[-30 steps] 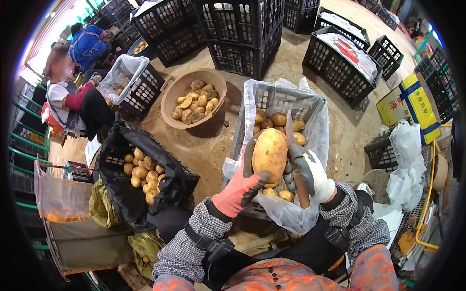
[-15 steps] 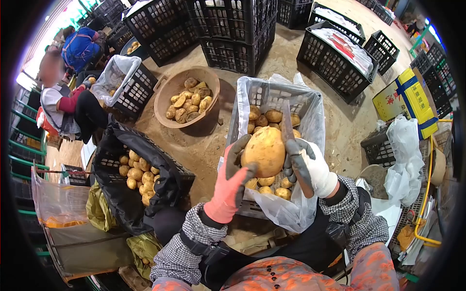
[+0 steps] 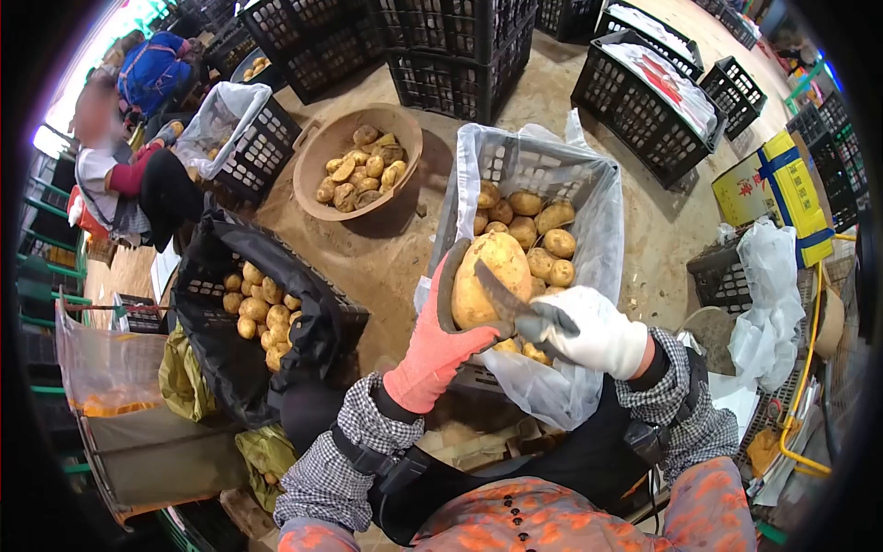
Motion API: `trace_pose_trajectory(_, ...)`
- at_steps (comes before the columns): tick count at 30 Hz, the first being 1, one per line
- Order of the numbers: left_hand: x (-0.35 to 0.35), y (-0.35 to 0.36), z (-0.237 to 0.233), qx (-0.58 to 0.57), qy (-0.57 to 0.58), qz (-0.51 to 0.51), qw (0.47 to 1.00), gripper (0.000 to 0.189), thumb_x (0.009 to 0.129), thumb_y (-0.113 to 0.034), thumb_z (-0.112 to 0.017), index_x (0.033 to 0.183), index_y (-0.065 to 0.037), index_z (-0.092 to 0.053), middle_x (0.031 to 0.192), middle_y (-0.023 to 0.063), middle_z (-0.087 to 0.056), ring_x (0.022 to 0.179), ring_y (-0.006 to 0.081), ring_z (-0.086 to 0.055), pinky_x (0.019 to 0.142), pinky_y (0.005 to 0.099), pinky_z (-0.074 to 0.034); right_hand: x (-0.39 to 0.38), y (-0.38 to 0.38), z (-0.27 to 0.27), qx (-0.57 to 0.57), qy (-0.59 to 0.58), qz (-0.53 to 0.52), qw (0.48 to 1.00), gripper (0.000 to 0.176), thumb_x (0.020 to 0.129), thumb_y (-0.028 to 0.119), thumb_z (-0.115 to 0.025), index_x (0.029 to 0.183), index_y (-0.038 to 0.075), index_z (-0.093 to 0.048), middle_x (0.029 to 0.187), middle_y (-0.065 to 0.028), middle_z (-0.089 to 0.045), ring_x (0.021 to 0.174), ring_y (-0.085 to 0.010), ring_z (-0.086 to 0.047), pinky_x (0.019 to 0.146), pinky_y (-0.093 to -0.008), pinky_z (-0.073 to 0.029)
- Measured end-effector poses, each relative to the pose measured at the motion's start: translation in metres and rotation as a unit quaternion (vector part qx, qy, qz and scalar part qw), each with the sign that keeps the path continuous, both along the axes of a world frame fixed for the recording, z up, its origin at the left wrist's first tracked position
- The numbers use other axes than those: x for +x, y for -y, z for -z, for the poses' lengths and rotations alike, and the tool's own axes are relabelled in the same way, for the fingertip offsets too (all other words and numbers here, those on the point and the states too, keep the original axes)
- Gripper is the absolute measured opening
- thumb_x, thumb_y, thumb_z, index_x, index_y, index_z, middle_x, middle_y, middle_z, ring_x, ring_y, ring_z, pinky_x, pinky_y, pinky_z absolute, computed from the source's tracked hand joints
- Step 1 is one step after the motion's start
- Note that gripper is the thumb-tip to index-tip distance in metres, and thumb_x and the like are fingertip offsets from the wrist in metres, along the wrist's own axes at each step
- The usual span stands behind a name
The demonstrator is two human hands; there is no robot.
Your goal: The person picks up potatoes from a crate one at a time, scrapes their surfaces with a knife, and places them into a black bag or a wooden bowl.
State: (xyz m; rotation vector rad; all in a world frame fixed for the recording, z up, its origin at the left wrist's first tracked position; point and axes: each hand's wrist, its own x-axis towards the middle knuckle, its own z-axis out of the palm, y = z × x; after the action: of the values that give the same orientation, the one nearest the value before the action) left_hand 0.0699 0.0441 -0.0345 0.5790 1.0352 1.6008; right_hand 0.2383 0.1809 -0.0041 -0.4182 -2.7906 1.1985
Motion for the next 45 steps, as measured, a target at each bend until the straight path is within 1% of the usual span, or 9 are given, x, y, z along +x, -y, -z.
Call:
trace_pose_trajectory(8,-0.091,0.048,0.044,-0.03,0.097,-0.301,0.948,0.048,0.085,-0.019,-0.067,0.124,0.003,-0.05,0.121,0.0132,-0.057,0.109,0.0248,-0.058,0.091,0.0394,-0.051,0.031,-0.003,-0.031,-0.481,-0.255,0.357,0.76,0.043,0.099,0.044,-0.045,0.077,0.007,-0.041,0.059,-0.0014,-0.041,0.043,-0.0102,-0.042,0.04,-0.0235,-0.038)
trace_pose_trajectory(10,-0.12,0.068,0.038,-0.232,-0.559,-0.311,0.733,0.046,0.089,-0.026,-0.062,0.123,0.002,-0.051,0.12,0.0132,-0.058,0.109,0.0261,-0.058,0.089,0.0407,-0.052,0.046,-0.008,-0.054,-0.474,-0.251,0.39,0.749,0.045,0.101,0.044,-0.038,0.075,0.008,-0.041,0.055,-0.0018,-0.041,0.037,-0.0115,-0.04,0.033,-0.0239,-0.036)
trace_pose_trajectory(12,-0.193,0.12,0.093,-0.107,-0.52,-0.439,0.725,0.038,0.086,-0.017,-0.068,0.115,0.005,-0.056,0.108,0.0164,-0.064,0.097,0.0242,-0.063,0.092,0.0336,-0.049,0.066,-0.018,-0.051,-0.508,-0.379,0.229,0.739,0.046,0.102,0.043,-0.034,0.072,0.009,-0.04,0.052,-0.0016,-0.04,0.031,-0.0124,-0.038,0.027,-0.0234,-0.035)
trace_pose_trajectory(14,-0.173,0.109,0.064,0.068,0.153,-0.524,0.835,0.043,0.093,-0.025,-0.057,0.122,0.006,-0.049,0.122,0.02,-0.057,0.107,0.0277,-0.059,0.095,0.0381,-0.05,0.074,-0.02,-0.057,-0.52,-0.467,0.177,0.693,0.042,0.103,0.033,-0.037,0.07,0.009,-0.039,0.048,-0.0017,-0.037,0.029,-0.012,-0.037,0.025,-0.023,-0.035)
trace_pose_trajectory(20,-0.012,-0.034,0.051,-0.205,-0.26,0.04,0.943,0.05,0.082,-0.013,-0.064,0.13,-0.008,-0.053,0.125,0.0114,-0.053,0.116,0.0211,-0.051,0.098,0.0312,-0.04,0.092,-0.029,-0.059,-0.546,-0.532,0.204,0.614,0.04,0.103,0.035,-0.038,0.074,0.007,-0.041,0.048,-0.0036,-0.04,0.029,-0.0138,-0.038,0.026,-0.0254,-0.036)
trace_pose_trajectory(28,0.064,-0.107,0.227,0.063,-0.728,0.65,0.208,0.045,0.089,-0.017,-0.055,0.133,-0.014,-0.048,0.138,0.0115,-0.045,0.132,0.0313,-0.037,0.105,0.0471,-0.035,0.094,-0.03,-0.066,-0.561,-0.551,0.348,0.51,0.044,0.103,0.038,-0.034,0.077,0.005,-0.045,0.049,-0.0076,-0.046,0.03,-0.0166,-0.04,0.027,-0.0278,-0.037)
trace_pose_trajectory(36,0.056,-0.102,0.227,-0.038,-0.753,0.59,0.289,0.064,0.069,-0.021,-0.073,0.127,-0.008,-0.05,0.124,0.0147,-0.05,0.121,0.0315,-0.042,0.098,0.0464,-0.038,0.103,-0.036,-0.056,-0.557,-0.532,0.313,0.556,0.046,0.103,0.04,-0.032,0.076,0.005,-0.045,0.047,-0.0076,-0.045,0.029,-0.0168,-0.039,0.027,-0.0283,-0.036)
trace_pose_trajectory(39,0.02,-0.096,0.152,-0.136,-0.439,0.331,0.824,0.074,0.069,-0.014,-0.068,0.137,-0.004,-0.04,0.131,0.0123,-0.046,0.125,0.0289,-0.043,0.103,0.038,-0.038,0.102,-0.038,-0.049,-0.557,-0.51,0.269,0.598,0.047,0.103,0.041,-0.031,0.076,0.005,-0.045,0.047,-0.0076,-0.044,0.029,-0.0169,-0.039,0.027,-0.0285,-0.036)
trace_pose_trajectory(45,0.025,-0.04,0.007,-0.02,0.08,0.127,0.988,0.097,0.065,-0.013,-0.074,0.147,-0.004,-0.023,0.142,0.012,-0.036,0.131,0.025,-0.04,0.108,0.0397,-0.035,0.072,-0.02,-0.059,-0.513,-0.152,0.334,0.776,0.047,0.101,0.041,-0.037,0.076,0.004,-0.049,0.058,-0.0056,-0.05,0.047,-0.0135,-0.051,0.045,-0.0245,-0.041)
